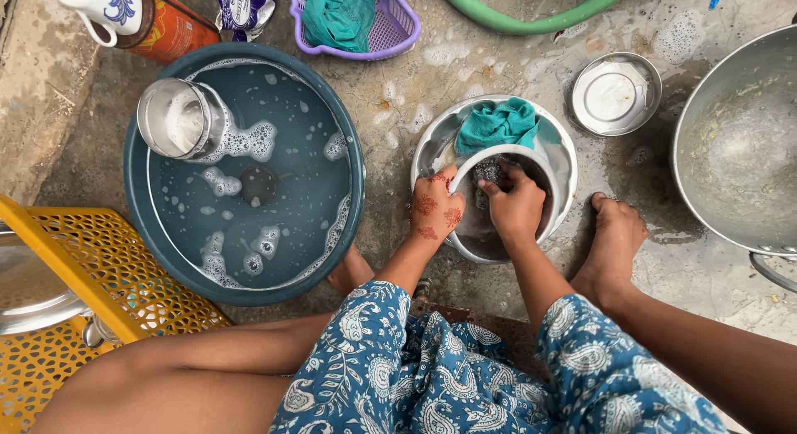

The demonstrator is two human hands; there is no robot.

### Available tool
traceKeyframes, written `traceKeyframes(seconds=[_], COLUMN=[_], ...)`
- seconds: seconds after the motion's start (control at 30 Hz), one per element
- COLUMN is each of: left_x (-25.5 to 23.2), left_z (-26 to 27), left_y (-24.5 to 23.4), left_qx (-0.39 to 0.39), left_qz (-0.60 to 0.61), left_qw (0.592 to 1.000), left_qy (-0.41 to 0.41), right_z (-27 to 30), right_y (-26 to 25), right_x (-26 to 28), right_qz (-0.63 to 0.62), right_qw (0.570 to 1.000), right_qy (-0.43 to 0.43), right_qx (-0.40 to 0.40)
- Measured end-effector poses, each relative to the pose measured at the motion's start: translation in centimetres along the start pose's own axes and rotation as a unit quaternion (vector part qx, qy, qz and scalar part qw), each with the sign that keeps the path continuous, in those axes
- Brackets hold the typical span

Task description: The person washes several metal bowls, plates, and small cups by hand using a sponge and soapy water, then rinses them.

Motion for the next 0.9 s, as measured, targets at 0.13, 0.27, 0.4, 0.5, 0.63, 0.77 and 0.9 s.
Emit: traceKeyframes(seconds=[0.13,0.27,0.4,0.5,0.63,0.77,0.9], left_x=[1.1,1.9,2.7,3.3,3.1,3.1,3.1], left_z=[1.2,1.0,1.6,1.9,2.9,3.0,3.4], left_y=[-0.3,0.0,-0.8,-0.1,-0.5,-0.4,-0.2], left_qx=[-0.013,-0.018,-0.026,-0.008,-0.031,-0.036,-0.057], left_qz=[0.009,-0.003,0.010,0.009,-0.005,-0.009,0.003], left_qw=[1.000,1.000,1.000,0.999,0.999,0.996,0.994], left_qy=[-0.024,-0.011,-0.014,-0.040,-0.041,-0.084,-0.094], right_z=[1.3,3.5,4.3,1.4,1.6,4.7,1.4], right_y=[0.3,2.4,4.2,3.9,7.0,6.3,6.3], right_x=[-0.1,2.9,0.2,-0.5,-1.5,1.6,0.4], right_qz=[0.044,0.218,0.454,0.410,0.409,0.347,0.478], right_qw=[0.998,0.962,0.833,0.882,0.878,0.826,0.796], right_qy=[0.053,-0.134,-0.175,-0.131,-0.180,-0.408,-0.312], right_qx=[0.003,0.094,0.263,0.190,0.171,0.174,0.203])
Point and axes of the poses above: each hand's wrist, its own z-axis away from the middle knuckle, its own y-axis out of the palm, x = y × z, the point moved 10 cm from there along -z, towards the middle knuckle, and after that the axes turned 5 degrees about y, right-handed, at the moved point
